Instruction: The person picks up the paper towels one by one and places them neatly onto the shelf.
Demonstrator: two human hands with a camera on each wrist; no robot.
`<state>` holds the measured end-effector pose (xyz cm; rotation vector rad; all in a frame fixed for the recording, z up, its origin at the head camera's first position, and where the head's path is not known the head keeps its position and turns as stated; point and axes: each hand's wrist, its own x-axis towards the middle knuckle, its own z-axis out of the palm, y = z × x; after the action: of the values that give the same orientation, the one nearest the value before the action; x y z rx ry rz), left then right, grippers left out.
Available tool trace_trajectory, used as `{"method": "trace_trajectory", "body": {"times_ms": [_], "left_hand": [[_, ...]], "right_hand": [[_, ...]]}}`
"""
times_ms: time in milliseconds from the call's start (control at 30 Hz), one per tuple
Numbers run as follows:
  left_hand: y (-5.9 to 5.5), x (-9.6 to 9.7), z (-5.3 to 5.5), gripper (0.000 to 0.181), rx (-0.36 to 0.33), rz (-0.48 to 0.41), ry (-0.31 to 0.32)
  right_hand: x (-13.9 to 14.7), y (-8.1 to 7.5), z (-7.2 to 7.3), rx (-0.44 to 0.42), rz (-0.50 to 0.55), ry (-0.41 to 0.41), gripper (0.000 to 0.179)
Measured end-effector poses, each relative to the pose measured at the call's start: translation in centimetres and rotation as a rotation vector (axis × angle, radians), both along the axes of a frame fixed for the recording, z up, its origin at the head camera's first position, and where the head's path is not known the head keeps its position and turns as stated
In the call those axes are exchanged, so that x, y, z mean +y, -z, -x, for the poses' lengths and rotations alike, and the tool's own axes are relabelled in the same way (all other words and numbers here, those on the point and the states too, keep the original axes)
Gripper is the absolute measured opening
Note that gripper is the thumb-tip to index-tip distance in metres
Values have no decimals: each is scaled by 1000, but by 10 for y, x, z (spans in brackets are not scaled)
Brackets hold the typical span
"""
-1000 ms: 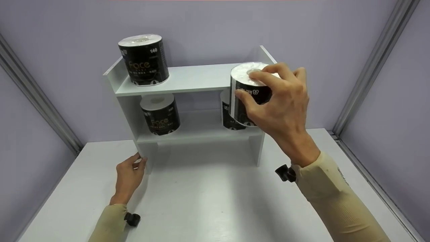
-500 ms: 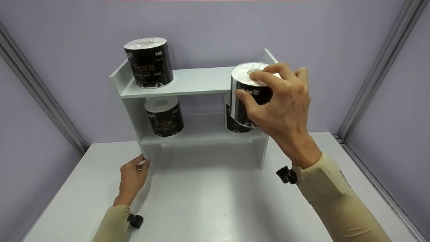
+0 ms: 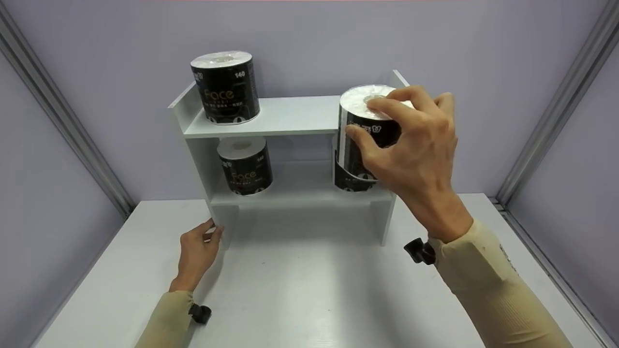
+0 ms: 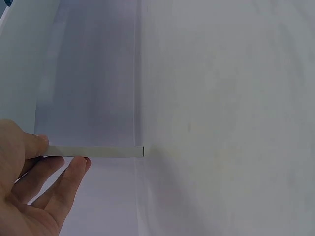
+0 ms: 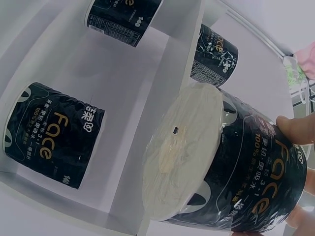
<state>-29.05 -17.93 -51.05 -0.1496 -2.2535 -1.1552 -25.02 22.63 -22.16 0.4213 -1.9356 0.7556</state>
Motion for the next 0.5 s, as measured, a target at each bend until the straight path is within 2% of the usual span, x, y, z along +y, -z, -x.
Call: {"method": "trace_trajectory", "body": {"times_ms": [233, 500], "left_hand": [[2, 1, 0, 29, 12, -7, 6], [-1, 0, 0, 31, -18, 3, 11]], "right_hand": [[-2, -6, 0, 2, -1, 6, 40], [-1, -9, 0, 1, 2, 12, 39]]}}
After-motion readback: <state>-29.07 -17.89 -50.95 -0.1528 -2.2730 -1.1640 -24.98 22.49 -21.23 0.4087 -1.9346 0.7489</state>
